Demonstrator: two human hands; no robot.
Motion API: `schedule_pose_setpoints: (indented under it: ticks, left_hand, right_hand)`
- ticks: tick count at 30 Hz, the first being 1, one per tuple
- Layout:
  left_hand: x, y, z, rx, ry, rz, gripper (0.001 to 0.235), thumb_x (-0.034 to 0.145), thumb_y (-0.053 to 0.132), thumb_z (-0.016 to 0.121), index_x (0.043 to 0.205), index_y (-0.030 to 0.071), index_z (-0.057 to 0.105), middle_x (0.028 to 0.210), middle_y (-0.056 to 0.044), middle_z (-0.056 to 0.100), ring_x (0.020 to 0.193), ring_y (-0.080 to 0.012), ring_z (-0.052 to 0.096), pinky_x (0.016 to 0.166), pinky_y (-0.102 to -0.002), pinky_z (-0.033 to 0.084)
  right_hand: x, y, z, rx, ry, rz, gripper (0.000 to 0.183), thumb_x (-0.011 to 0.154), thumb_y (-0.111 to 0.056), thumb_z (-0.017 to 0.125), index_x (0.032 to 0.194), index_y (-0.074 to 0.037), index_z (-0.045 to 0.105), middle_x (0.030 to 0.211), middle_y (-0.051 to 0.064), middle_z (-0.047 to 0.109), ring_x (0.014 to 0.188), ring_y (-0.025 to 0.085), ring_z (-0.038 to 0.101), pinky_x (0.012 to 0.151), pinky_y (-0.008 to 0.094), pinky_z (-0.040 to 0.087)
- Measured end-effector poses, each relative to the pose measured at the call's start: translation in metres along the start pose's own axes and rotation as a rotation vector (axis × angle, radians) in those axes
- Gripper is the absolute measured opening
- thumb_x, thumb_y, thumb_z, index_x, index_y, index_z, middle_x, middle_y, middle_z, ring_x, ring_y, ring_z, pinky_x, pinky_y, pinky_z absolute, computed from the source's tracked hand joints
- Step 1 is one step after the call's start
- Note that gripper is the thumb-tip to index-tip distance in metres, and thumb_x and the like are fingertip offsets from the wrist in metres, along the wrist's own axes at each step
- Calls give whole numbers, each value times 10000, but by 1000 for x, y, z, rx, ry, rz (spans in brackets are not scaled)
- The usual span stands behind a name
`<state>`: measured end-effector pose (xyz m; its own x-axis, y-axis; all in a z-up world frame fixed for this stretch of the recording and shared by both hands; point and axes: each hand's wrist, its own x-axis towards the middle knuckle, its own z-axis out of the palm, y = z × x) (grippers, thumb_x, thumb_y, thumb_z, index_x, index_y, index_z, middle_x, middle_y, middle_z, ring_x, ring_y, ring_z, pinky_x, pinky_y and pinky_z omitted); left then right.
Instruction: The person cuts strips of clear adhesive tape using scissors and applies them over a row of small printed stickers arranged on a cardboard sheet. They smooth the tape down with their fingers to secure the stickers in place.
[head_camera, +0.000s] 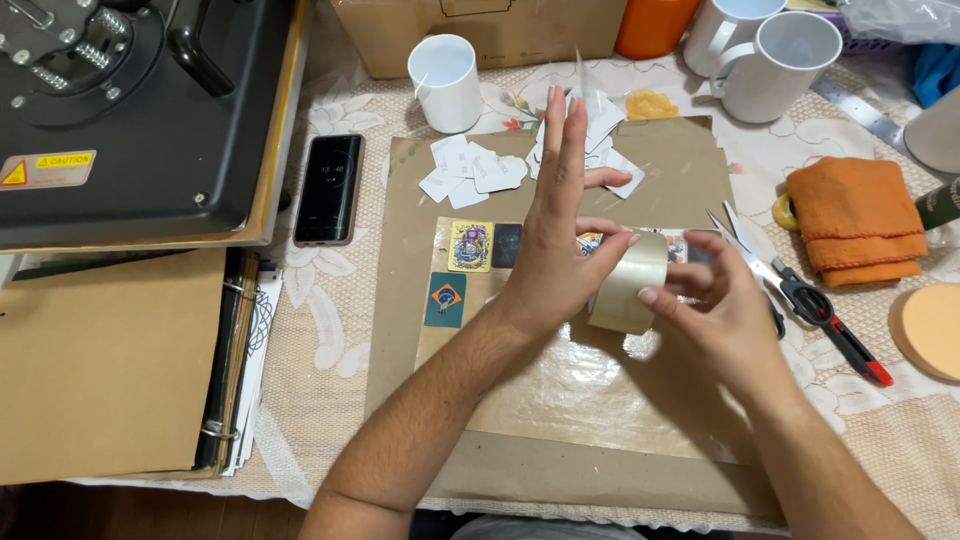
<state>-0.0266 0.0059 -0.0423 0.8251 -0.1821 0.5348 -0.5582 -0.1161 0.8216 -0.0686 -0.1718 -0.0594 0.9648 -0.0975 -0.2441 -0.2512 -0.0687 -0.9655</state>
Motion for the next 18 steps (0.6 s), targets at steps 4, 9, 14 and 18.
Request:
schedule_pose_setpoints:
  ticks: [4, 9, 14, 18]
  left_hand:
    - [-2, -7, 1, 25, 9, 32, 1055, 888, -126, 663, 1627, 299, 41, 1776, -138, -67, 1257, -216, 664, 782, -225, 693]
    - [1, -16, -15, 118, 31, 193, 1222, 899, -113, 819, 1674, 340, -11, 1783, -141, -177, 1605, -370, 435, 1157, -389, 600]
    - [8, 43, -58, -430, -8, 53, 1153, 919, -64, 756, 1604, 357, -71, 1810, -111, -148, 1401, -382, 581, 949, -341, 648]
    - [3, 74, -94, -650, -104, 30, 1159, 908, 129, 732, 1535, 396, -206, 1806, -139, -156, 1372, -428, 543, 932, -389, 629]
  right_hand:
    - [-18, 0, 9, 180, -15, 2, 742, 811, -23, 684, 1486, -58, 376, 1022, 195, 717, 921, 249, 686, 819, 368, 565]
    - [-55, -17, 4, -512, 67, -141, 882, 681, -151, 844, 1463, -186, 438, 965, 101, 812, 852, 181, 798, 880, 290, 530]
    - [-50, 2, 13, -1340, -75, -66, 781, 795, -584, 608, 1493, -457, 283, 944, -67, 773, 805, 402, 742, 710, 496, 567]
    - [-29, -8, 5, -1056, -83, -484, 772, 658, -586, 794, 1364, -374, 562, 1101, -205, 791, 958, 105, 767, 766, 301, 549]
